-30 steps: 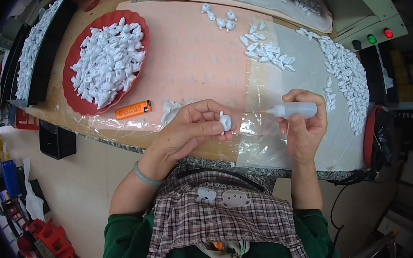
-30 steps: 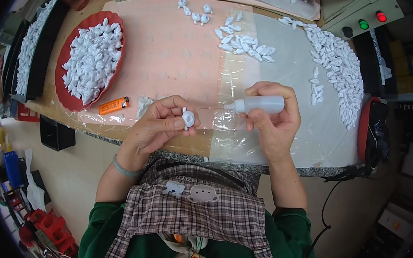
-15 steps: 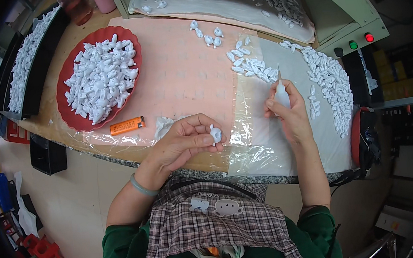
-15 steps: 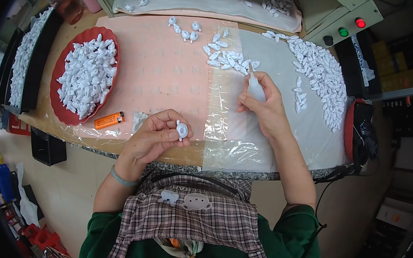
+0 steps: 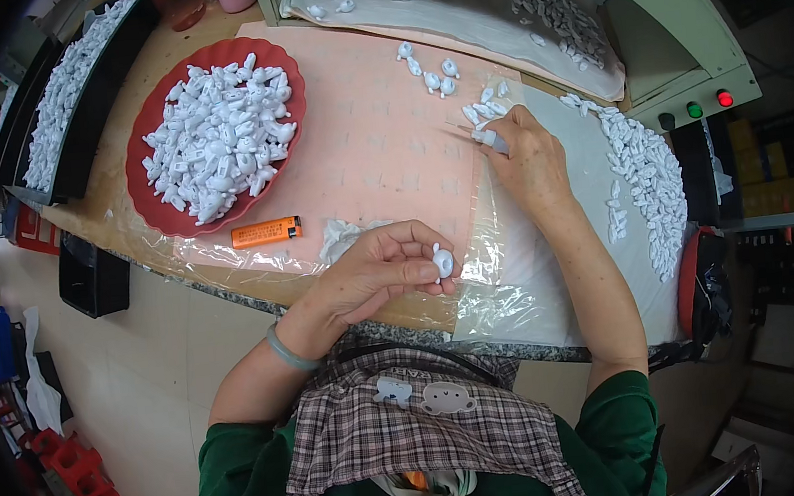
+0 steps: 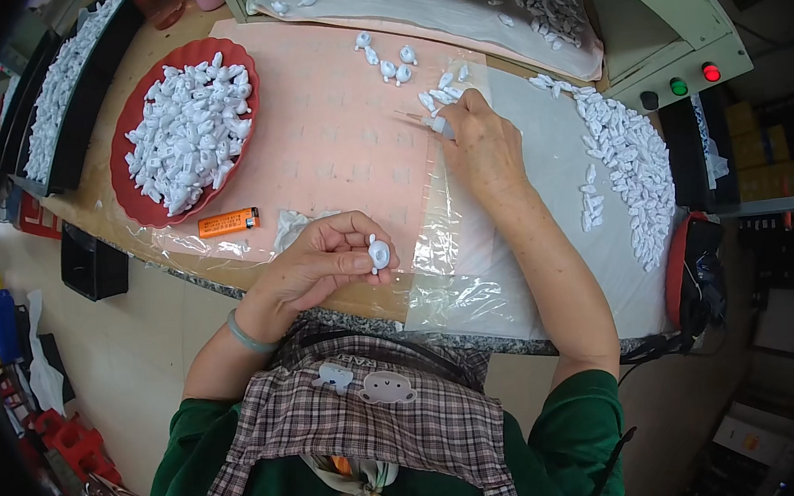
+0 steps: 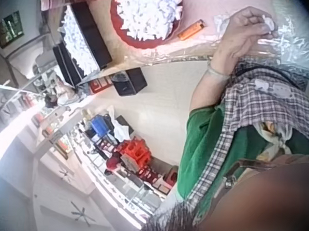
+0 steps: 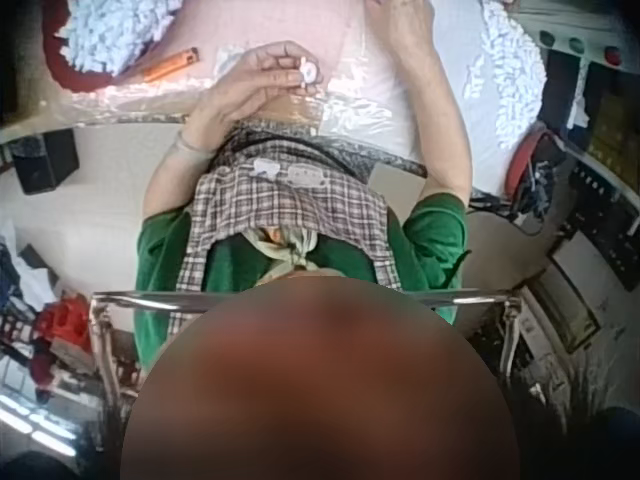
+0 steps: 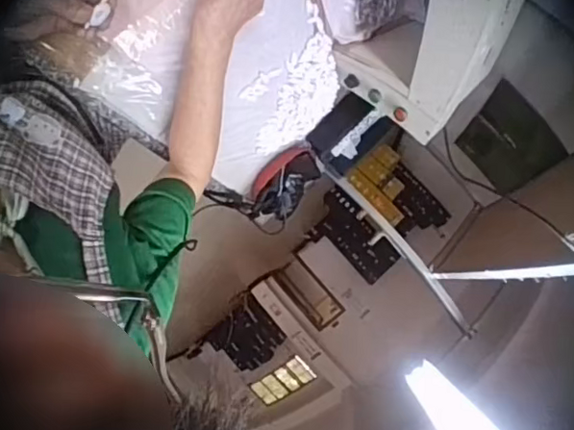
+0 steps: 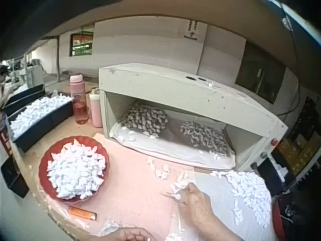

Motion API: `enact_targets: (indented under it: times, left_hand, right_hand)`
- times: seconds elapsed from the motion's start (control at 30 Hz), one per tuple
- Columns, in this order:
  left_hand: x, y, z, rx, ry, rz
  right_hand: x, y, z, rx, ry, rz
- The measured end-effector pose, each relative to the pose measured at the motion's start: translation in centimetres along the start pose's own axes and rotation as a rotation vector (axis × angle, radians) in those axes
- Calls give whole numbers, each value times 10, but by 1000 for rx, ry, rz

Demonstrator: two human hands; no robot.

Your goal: Applying glue to small white plastic components and organizing them on a workbench.

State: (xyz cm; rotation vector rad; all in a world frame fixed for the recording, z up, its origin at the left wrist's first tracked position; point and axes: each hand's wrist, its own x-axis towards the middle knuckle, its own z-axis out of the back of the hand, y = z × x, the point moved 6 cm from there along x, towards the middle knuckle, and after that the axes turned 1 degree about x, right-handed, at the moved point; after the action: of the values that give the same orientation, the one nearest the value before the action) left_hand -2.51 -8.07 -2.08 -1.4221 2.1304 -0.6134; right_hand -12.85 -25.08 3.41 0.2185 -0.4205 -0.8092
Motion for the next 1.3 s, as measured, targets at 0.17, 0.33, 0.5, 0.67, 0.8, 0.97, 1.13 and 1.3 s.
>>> enact_targets:
  times: [0.17, 0.33, 0.5, 0.67, 0.8, 0.97, 1.13, 1.3]
  left_hand:
    - [-2, 0, 3, -8, 3, -19]
    - [-3, 1, 7, -29, -29, -80]
    - [-1, 0, 5, -2, -102, -115]
    - [1, 3, 4, 75, -113, -117]
    - [0, 2, 0, 163, -124, -107]
    - [0, 4, -2, 212, -160, -101]
    - [-3, 5, 0, 262, -182, -85]
    - [-2, 7, -1, 260, -132, -67]
  right_hand:
    - [3, 1, -1, 78, 55, -31]
    - [-34, 10, 7, 829, 296, -355]
    - [-72, 30, 20, 963, 342, -265]
    - [-89, 37, 14, 1074, 277, -222]
    - [-90, 40, 15, 999, 287, -159]
    - [-93, 43, 12, 968, 241, -54]
    - [-96, 44, 9, 941, 328, -58]
    - [-106, 40, -3, 1089, 371, -107]
